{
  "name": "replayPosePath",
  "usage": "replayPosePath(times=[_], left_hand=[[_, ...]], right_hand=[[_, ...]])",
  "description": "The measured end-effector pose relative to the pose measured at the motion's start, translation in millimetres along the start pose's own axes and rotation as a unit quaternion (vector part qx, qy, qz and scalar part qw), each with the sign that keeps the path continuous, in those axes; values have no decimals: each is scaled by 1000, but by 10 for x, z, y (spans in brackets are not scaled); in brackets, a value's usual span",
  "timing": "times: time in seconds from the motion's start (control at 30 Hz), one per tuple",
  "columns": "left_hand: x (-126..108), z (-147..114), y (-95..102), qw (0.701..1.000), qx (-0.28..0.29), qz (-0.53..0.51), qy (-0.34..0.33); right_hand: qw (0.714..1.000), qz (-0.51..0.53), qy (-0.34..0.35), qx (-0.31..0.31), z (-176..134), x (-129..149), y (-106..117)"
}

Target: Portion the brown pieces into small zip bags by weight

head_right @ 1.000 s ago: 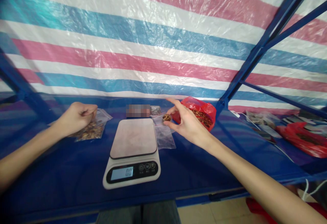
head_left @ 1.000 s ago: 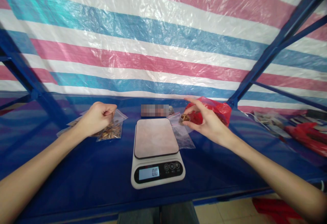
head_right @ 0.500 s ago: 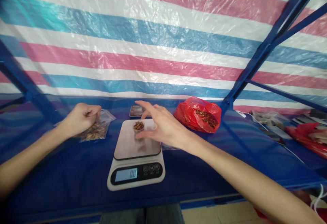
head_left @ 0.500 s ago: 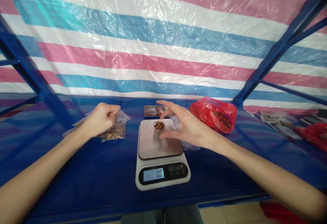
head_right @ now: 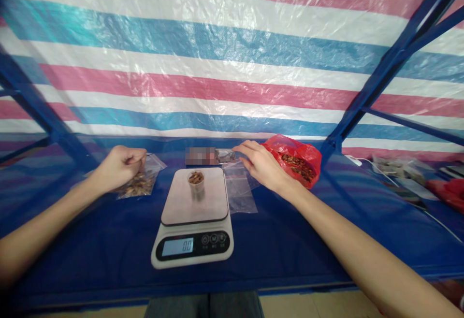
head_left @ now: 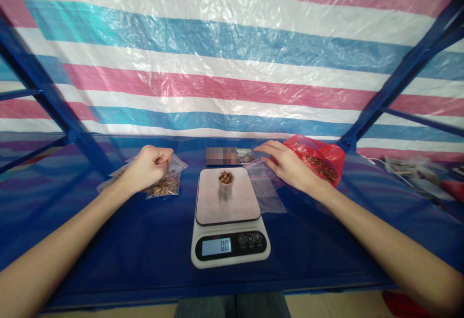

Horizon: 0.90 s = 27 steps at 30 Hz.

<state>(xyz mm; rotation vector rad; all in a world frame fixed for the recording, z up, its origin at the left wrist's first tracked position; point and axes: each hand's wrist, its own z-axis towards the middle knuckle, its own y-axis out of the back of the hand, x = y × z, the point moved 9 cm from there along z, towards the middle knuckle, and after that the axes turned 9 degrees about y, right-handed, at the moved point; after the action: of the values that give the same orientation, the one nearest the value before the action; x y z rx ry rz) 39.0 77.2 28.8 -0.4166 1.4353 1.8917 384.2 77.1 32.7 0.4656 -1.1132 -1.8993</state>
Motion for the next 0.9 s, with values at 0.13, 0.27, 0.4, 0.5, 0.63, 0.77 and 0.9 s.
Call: replayPosePath(times=[0.13, 0.27, 0.4, 0.5, 0.63, 0.77, 0.9], left_hand=[[-79, -23, -36, 1000, 8, 0, -5], [-111, -47, -71, 1000, 19, -9, 0], [-130, -49, -74, 1000, 18, -19, -1], [-131, -41, -66, 1000, 15, -24, 1], [-125, -39, -63, 999, 12, -29, 8], [-128, -44, -66, 999, 13, -36, 15], [-127, -40, -82, 999, 17, -35, 17]], right_hand=[[999, -13, 37, -9, 25, 26, -7], [998, -46, 42, 0, 33, 36, -14], [996, -73, 44, 34, 37, 63, -104], [994, -85, 44, 43, 41, 67, -139], [993, -92, 42, 52, 39, 61, -158], [993, -94, 46, 60, 30, 60, -192], [992, -95, 48, 62, 34, 73, -210]])
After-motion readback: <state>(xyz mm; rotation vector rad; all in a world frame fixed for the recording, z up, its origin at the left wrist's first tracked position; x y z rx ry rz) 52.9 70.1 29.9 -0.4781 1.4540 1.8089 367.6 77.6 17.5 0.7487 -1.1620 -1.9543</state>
